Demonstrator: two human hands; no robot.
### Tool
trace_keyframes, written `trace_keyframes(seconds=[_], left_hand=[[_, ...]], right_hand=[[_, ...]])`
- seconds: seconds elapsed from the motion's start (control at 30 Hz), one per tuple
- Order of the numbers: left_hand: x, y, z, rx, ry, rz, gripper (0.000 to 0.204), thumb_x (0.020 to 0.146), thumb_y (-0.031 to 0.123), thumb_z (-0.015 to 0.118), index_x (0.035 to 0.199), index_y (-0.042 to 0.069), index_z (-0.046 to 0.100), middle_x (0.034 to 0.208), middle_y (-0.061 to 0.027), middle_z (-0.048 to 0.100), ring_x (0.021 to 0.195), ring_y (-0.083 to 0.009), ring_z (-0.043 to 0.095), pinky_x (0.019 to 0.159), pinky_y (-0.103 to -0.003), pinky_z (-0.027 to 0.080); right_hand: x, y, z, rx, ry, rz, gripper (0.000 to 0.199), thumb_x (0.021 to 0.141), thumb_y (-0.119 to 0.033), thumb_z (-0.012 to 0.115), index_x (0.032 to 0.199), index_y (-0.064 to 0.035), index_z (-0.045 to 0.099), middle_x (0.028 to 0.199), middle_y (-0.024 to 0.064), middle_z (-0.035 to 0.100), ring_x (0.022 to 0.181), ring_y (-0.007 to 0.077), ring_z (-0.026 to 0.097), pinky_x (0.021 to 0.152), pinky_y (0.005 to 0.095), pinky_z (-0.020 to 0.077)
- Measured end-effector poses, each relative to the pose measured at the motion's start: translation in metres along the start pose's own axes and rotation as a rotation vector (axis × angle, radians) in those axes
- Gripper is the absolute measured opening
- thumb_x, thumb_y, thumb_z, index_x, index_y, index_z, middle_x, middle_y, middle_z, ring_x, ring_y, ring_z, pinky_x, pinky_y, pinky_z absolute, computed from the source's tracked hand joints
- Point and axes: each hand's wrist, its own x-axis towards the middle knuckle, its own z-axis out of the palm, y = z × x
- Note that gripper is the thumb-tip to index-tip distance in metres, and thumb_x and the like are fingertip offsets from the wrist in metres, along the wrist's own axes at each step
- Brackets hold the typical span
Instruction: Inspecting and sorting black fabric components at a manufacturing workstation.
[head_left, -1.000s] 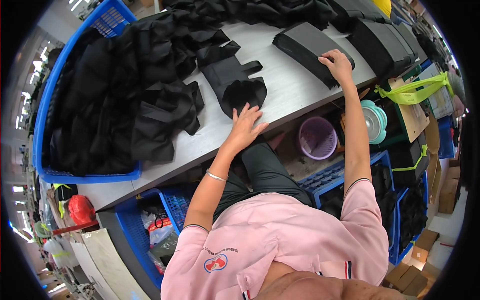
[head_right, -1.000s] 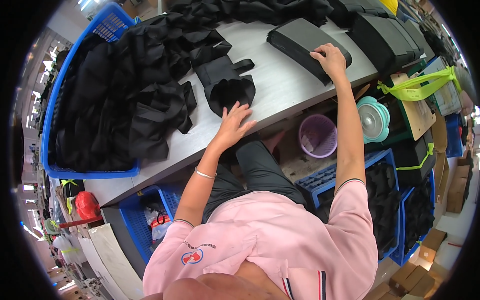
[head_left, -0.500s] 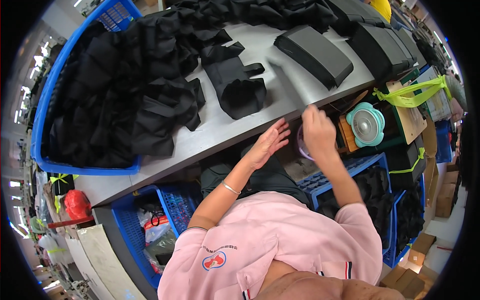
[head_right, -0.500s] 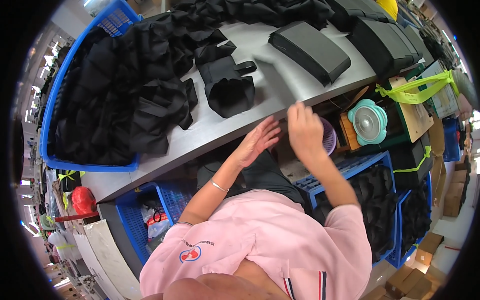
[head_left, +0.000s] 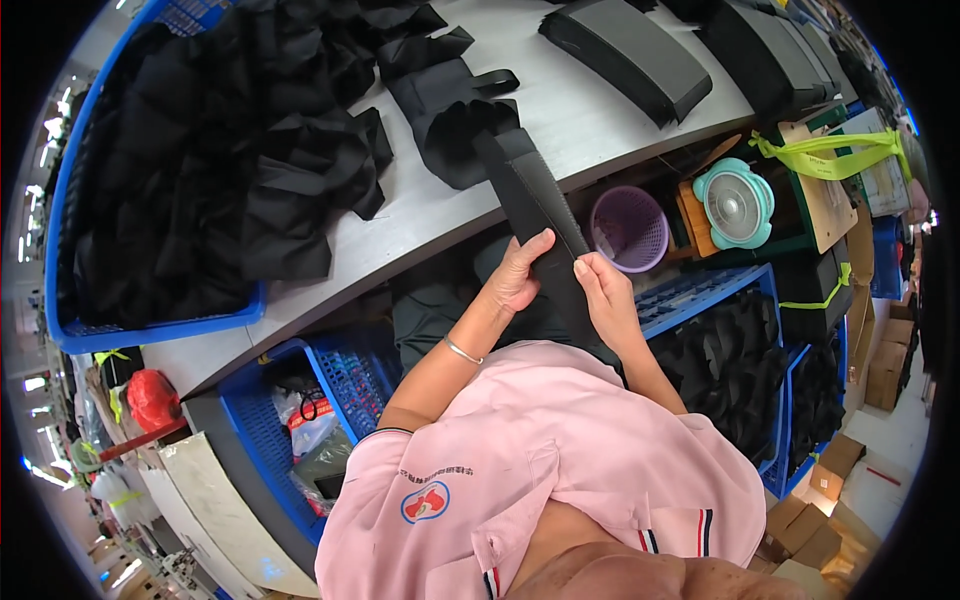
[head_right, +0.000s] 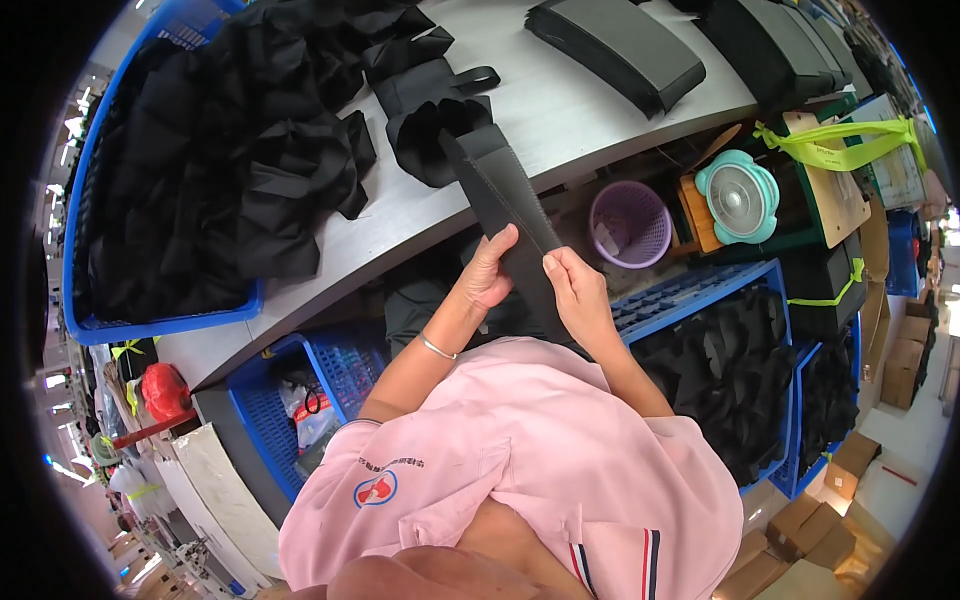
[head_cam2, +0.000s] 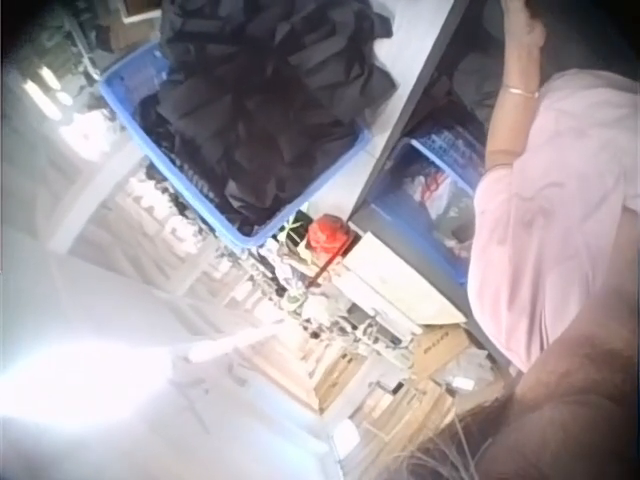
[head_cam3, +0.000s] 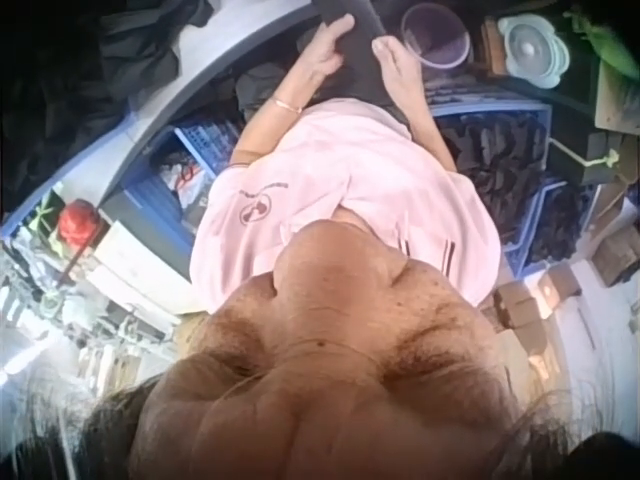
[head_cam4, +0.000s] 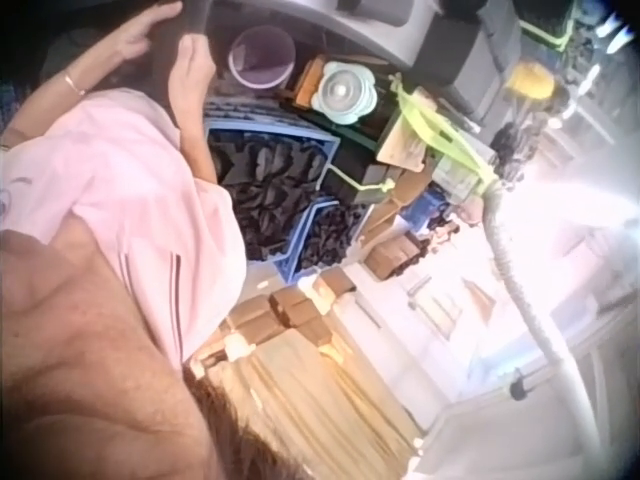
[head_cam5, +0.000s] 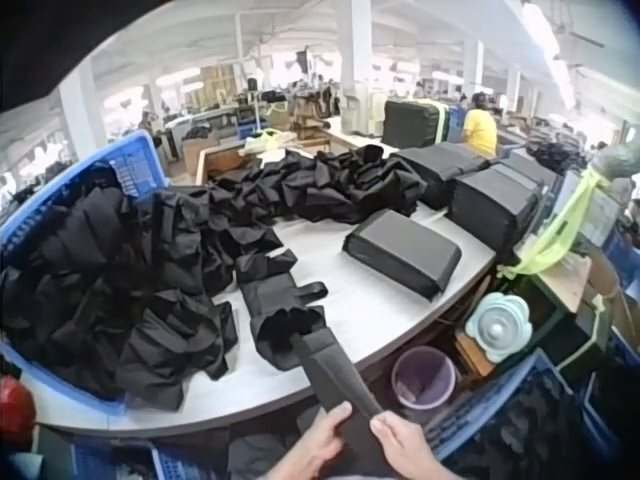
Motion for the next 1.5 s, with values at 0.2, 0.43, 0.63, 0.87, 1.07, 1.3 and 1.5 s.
trace_keyframes(seconds=[0.2, 0.43, 0.63, 0.87, 1.07, 1.3, 1.5], left_hand=[[-0.017, 0.023, 0.019, 0.008, -0.009, 0.084, 0.046, 0.088, 0.023, 0.075, 0.126, 0.004, 0.059, 0.119, -0.0103, 0.066, 0.107, -0.0173, 0.062, 0.096, -0.034, 0.051], [-0.028, 0.036, 0.019, 0.129, 0.121, 0.12, 0.042, 0.091, 0.017, 0.07, 0.126, -0.002, 0.06, 0.107, -0.0123, 0.071, 0.1, -0.0185, 0.067, 0.092, -0.033, 0.053], [-0.029, 0.048, 0.016, 1.03, 0.484, 0.662, 0.05, 0.082, 0.025, 0.08, 0.123, 0.003, 0.062, 0.133, -0.0135, 0.055, 0.108, -0.0192, 0.057, 0.087, -0.031, 0.049], [0.022, 0.111, -0.033, 1.47, 0.766, 1.059, 0.035, 0.086, 0.005, 0.067, 0.121, 0.007, 0.069, 0.148, -0.0199, 0.045, 0.132, -0.0381, 0.048, 0.097, -0.036, 0.047], [0.026, 0.118, -0.002, 1.577, 0.264, 1.043, 0.046, 0.073, -0.015, 0.045, 0.113, -0.004, 0.066, 0.147, -0.0183, 0.05, 0.143, -0.0377, 0.037, 0.114, -0.042, 0.037], [-0.018, 0.078, 0.041, 1.658, -0.233, 0.854, 0.038, 0.077, -0.01, 0.061, 0.111, 0.005, 0.071, 0.135, -0.0099, 0.062, 0.129, -0.0346, 0.055, 0.098, -0.037, 0.053], [-0.06, 0.057, 0.033, 1.467, 0.225, 1.034, 0.058, 0.074, -0.008, 0.062, 0.13, 0.003, 0.06, 0.151, -0.0183, 0.042, 0.137, -0.0352, 0.041, 0.102, -0.04, 0.047]], right_hand=[[0.001, 0.005, 0.012, 0.017, -0.01, 0.015, 0.022, 0.103, -0.02, 0.054, 0.097, 0.0006, 0.059, 0.073, 0.0034, 0.051, 0.067, 0.0093, 0.045, 0.061, 0.0272, 0.0398], [0.004, 0.001, 0.026, -0.206, 0.131, -0.26, 0.047, 0.096, -0.029, 0.064, 0.131, -0.0007, 0.051, 0.113, 0.0161, 0.062, 0.096, 0.0236, 0.063, 0.087, 0.0326, 0.0494], [0.019, 0.008, 0.024, 0.507, -0.247, 0.119, 0.051, 0.097, -0.017, 0.063, 0.141, 0.0033, 0.047, 0.126, 0.008, 0.061, 0.115, 0.0139, 0.056, 0.1, 0.0269, 0.0436], [0.054, 0.009, 0.029, 0.221, -0.201, -0.055, 0.047, 0.096, -0.014, 0.062, 0.138, 0.0022, 0.052, 0.124, 0.0129, 0.068, 0.11, 0.0129, 0.06, 0.098, 0.0285, 0.0458], [0.081, -0.025, 0.038, -0.047, -0.093, -0.238, 0.044, 0.091, -0.012, 0.063, 0.133, 0.002, 0.055, 0.114, 0.0251, 0.068, 0.105, 0.0293, 0.07, 0.089, 0.034, 0.051], [0.131, 0.053, 0.064, 0.231, -0.104, -0.288, 0.026, 0.093, -0.014, 0.059, 0.116, -0.0023, 0.063, 0.115, 0.014, 0.067, 0.102, 0.0239, 0.066, 0.087, 0.0374, 0.0533], [0.128, 0.018, 0.059, 0.997, -0.073, 0.207, 0.043, 0.098, -0.024, 0.059, 0.134, -0.0008, 0.054, 0.125, 0.0097, 0.062, 0.109, 0.0213, 0.063, 0.091, 0.0367, 0.0546]])
